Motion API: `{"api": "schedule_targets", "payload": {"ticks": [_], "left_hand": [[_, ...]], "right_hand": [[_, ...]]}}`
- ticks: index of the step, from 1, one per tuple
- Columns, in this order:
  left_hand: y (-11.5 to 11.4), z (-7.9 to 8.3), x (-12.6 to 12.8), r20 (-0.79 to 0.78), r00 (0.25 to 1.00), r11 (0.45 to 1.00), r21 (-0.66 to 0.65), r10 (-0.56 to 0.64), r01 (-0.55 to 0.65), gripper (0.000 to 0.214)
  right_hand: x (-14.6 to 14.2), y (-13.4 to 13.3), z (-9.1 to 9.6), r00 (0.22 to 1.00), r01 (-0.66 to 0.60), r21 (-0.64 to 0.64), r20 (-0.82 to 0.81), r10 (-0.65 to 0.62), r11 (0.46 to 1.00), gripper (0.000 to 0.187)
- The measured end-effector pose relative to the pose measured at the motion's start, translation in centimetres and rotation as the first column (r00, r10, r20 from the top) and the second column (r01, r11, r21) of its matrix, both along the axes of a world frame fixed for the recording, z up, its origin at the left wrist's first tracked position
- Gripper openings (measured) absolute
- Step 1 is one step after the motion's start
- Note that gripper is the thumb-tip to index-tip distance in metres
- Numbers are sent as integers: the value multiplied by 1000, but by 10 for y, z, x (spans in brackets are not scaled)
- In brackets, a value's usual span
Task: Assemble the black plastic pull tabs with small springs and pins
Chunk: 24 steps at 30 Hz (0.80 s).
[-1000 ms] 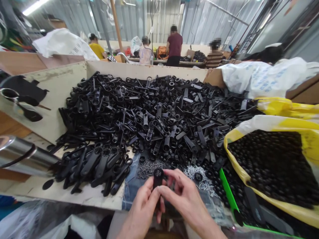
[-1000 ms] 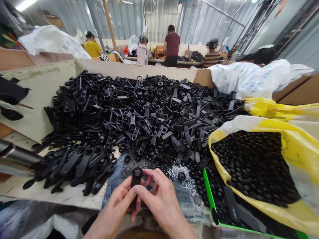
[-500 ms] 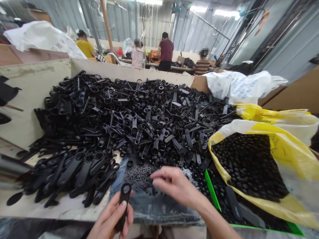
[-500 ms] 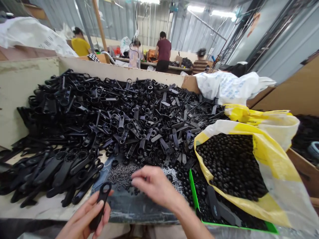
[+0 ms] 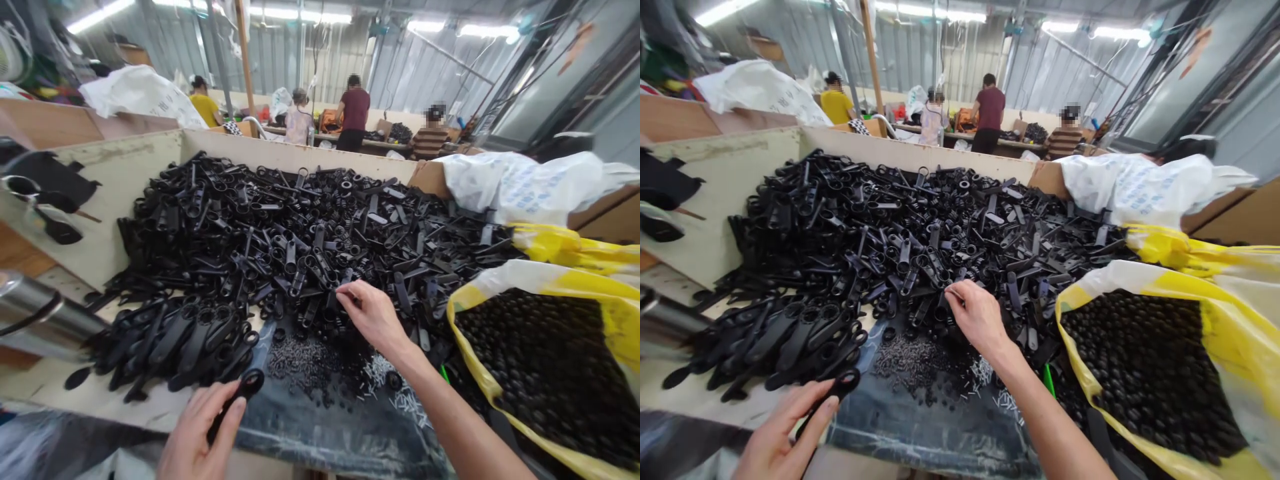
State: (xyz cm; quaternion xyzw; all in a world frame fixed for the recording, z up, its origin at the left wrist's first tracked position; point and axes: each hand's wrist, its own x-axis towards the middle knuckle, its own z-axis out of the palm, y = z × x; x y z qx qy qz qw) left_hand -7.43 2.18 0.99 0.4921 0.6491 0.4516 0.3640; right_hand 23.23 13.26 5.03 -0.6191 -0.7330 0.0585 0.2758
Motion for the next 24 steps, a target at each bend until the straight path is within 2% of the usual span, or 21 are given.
{"api": "schedule_targets", "payload": {"ticks": [4,6,8,11,13,16,18,19,20,21,22,23,24], "left_hand": [[9,29,-17,-228,968,984,163,102,-66,37],[18,40,-15,-316,943,974,222,107,-36,37],[30,46,-10,-401,913,962,269,70,44,32],[47,40,-2,-555,832,935,284,-21,213,22],[56,31,0,-667,745,918,279,-25,281,22],[66,17,-1,-803,589,894,324,87,309,26],[70,12,-1,-833,523,868,384,179,315,26],[71,12,0,-822,524,848,429,223,312,26],[72,13,1,-791,559,823,476,248,310,26],[71,16,3,-738,630,801,518,242,301,26],[70,19,5,-664,722,798,535,196,275,26],[68,23,7,-568,816,827,505,104,247,28],[65,27,9,-448,893,877,416,-32,240,32]], "right_hand": [[-12,19,4,999,45,27,22,-46,999,14],[-18,27,3,997,64,17,39,-64,998,13],[-24,31,2,996,73,2,48,-73,997,11],[-27,31,6,996,84,-12,35,-84,996,15],[-25,27,9,996,93,-14,6,-93,996,15],[-21,18,12,993,91,-13,-77,-92,996,17],[-21,6,13,988,46,-24,-146,-50,999,20],[-21,-1,13,984,10,-32,-176,-16,999,22],[-22,-11,12,979,-25,-43,-202,16,999,23],[-23,-21,12,973,-69,-43,-225,58,997,23],[-24,-32,12,964,-131,-27,-236,121,991,24],[-25,-44,11,953,-207,6,-225,203,978,25],[-26,-57,11,935,-296,52,-187,301,954,27]]}}
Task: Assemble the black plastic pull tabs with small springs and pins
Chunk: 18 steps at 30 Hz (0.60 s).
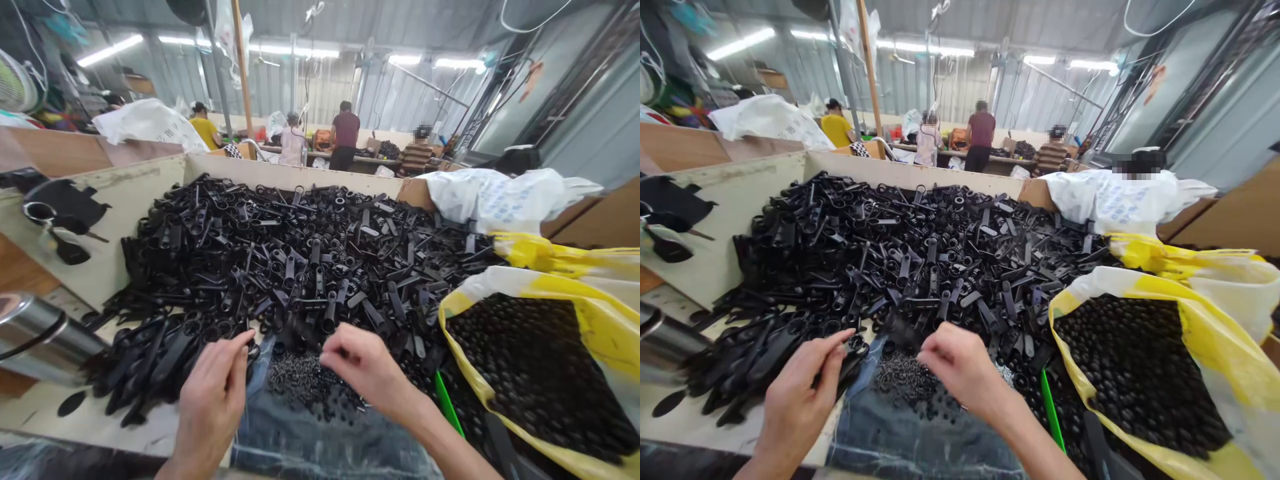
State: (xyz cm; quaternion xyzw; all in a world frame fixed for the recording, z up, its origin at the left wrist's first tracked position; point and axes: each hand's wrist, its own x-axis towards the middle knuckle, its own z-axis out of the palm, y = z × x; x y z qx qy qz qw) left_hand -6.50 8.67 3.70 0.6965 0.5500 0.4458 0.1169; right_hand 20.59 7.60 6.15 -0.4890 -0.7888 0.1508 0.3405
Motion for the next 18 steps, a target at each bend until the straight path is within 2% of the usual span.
{"api": "schedule_targets", "payload": {"ticks": [1,2,3,4,6,7,8,9,10,12,14,16,18], "left_hand": [[-4,3,3,141,987,977,-189,-75,102,38],[-9,6,6,277,953,898,-379,-119,223,46],[-16,7,9,400,907,763,-544,-130,349,52],[-22,6,13,513,851,593,-651,-116,473,57],[-36,0,20,687,726,268,-696,-19,666,58],[-42,-4,24,750,661,159,-655,23,738,57],[-46,-9,27,793,607,83,-610,57,788,56],[-49,-13,30,820,566,41,-570,87,820,55],[-51,-17,31,832,541,40,-549,119,835,53],[-52,-19,33,823,532,97,-557,201,825,52],[-51,-17,34,807,528,178,-579,265,796,52],[-51,-11,36,803,515,228,-585,299,779,55],[-51,-6,39,796,498,241,-587,343,773,61]], "right_hand": [[-1,-12,0,994,-100,65,52,96,993,29],[-2,-22,1,974,-202,119,123,188,972,31],[-3,-32,1,943,-293,149,208,260,944,32],[-4,-40,2,907,-361,148,286,310,921,32],[-6,-50,2,839,-454,95,381,389,886,31],[-5,-52,0,822,-472,60,391,414,879,30],[-5,-52,-2,822,-474,26,371,431,880,28],[-3,-50,-4,839,-460,-10,323,439,888,25],[0,-47,-8,870,-429,-40,251,424,903,22],[7,-34,-14,945,-289,-93,132,300,953,17],[14,-18,-19,979,-64,-136,185,89,989,15],[17,-2,-22,910,162,-145,404,-91,976,15],[17,9,-24,799,270,-139,585,-141,953,15]]}}
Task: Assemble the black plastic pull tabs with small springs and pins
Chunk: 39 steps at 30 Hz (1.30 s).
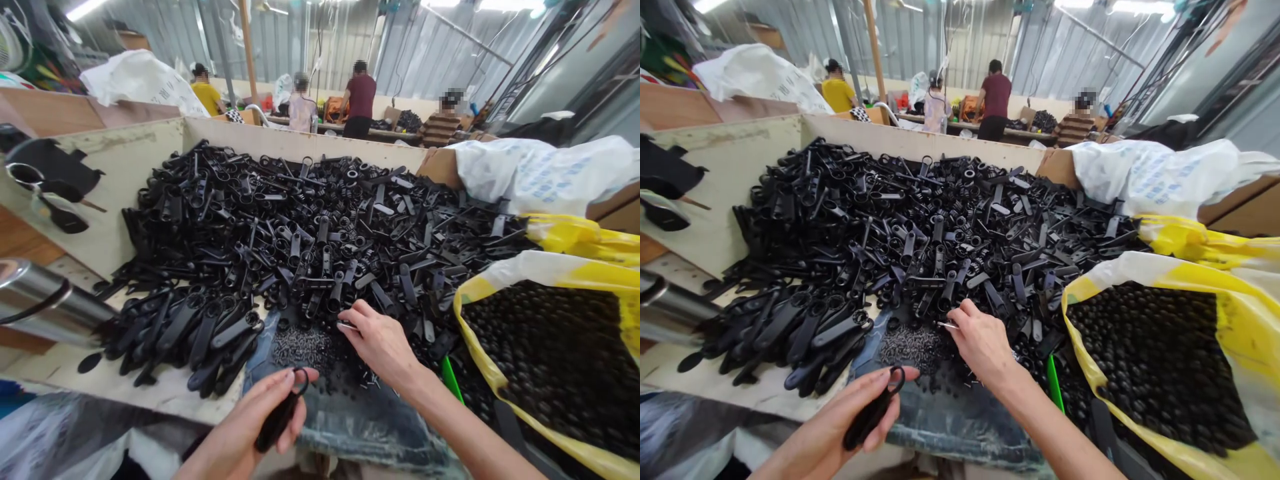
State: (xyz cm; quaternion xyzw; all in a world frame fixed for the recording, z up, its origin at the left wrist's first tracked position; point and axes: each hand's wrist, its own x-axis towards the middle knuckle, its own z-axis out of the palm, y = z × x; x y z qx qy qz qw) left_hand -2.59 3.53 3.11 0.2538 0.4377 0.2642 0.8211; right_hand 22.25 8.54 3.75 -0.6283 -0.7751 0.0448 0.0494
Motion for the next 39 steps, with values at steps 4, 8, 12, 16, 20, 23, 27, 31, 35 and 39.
{"api": "schedule_targets", "payload": {"ticks": [4,8,12,16,20,23,27,31,35,39], "left_hand": [[1,2,3,44,996,993,-96,78,-74,61],[1,-3,-1,183,972,944,-319,150,-85,40],[-6,-5,-5,288,944,946,-317,157,-61,48],[-15,-5,-2,150,974,964,-230,172,-135,58],[-18,-11,10,27,992,992,22,125,-125,57],[-18,-20,21,-55,996,975,214,71,-57,51],[-22,-27,26,-101,994,959,282,52,-22,47],[-29,-28,23,-169,983,956,291,74,-22,45],[-32,-28,20,-215,974,965,260,74,-16,42],[-34,-27,20,-262,965,953,299,32,50,34]], "right_hand": [[-6,8,-3,995,-35,-38,95,39,999,16],[-6,8,-2,986,-110,-49,118,115,993,22],[3,8,3,980,-173,-39,89,176,984,21],[13,-2,5,980,-198,22,12,198,980,11],[5,-31,-6,873,-124,146,-454,178,982,5],[-13,-57,-18,695,-95,153,-697,176,984,3],[-33,-76,-25,647,-143,215,-718,256,966,29],[-34,-78,-26,644,-199,270,-688,334,942,27],[-33,-79,-27,649,-211,304,-667,366,929,24],[-38,-81,-28,664,-157,306,-671,330,939,16]]}}
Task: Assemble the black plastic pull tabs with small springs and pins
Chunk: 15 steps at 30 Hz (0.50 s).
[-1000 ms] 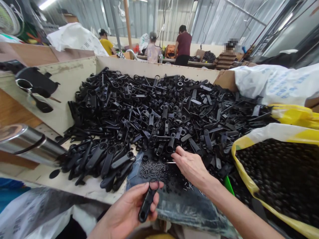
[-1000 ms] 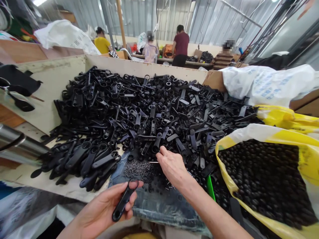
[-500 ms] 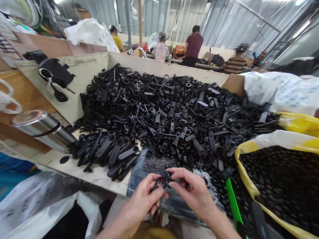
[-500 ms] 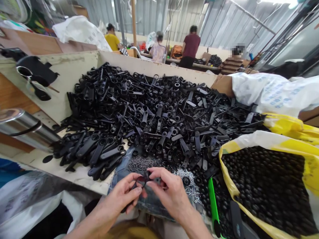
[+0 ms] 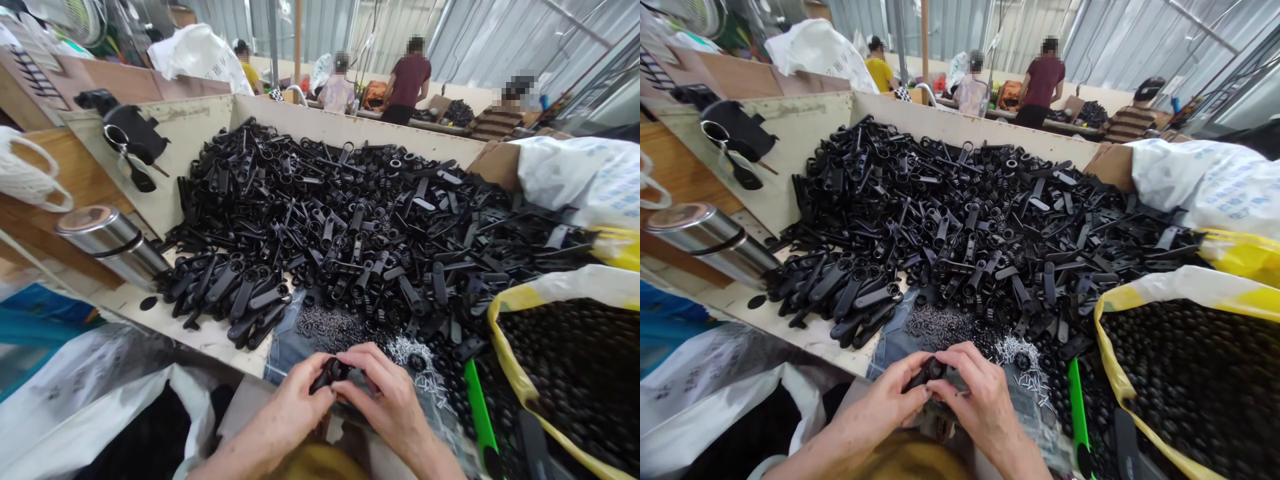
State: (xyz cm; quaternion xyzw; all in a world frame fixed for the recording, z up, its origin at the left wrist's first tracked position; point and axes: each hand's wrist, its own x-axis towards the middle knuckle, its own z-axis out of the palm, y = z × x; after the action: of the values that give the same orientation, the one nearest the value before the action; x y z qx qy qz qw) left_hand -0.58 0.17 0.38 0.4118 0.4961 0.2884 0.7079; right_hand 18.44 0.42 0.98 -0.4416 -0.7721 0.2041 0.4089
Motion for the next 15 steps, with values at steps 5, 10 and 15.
{"api": "schedule_targets", "payload": {"ticks": [5,10,15], "left_hand": [[0,3,0,-46,999,995,94,-21,25,35],[-2,-3,-1,-14,999,988,151,-34,36,36],[-6,-5,-2,-60,997,986,156,-47,56,36]], "right_hand": [[-8,-4,-3,997,62,-15,-39,-63,998,9],[-11,-9,-3,997,76,-13,-21,-76,997,8],[-11,-13,-2,996,92,7,-10,-92,996,9]]}}
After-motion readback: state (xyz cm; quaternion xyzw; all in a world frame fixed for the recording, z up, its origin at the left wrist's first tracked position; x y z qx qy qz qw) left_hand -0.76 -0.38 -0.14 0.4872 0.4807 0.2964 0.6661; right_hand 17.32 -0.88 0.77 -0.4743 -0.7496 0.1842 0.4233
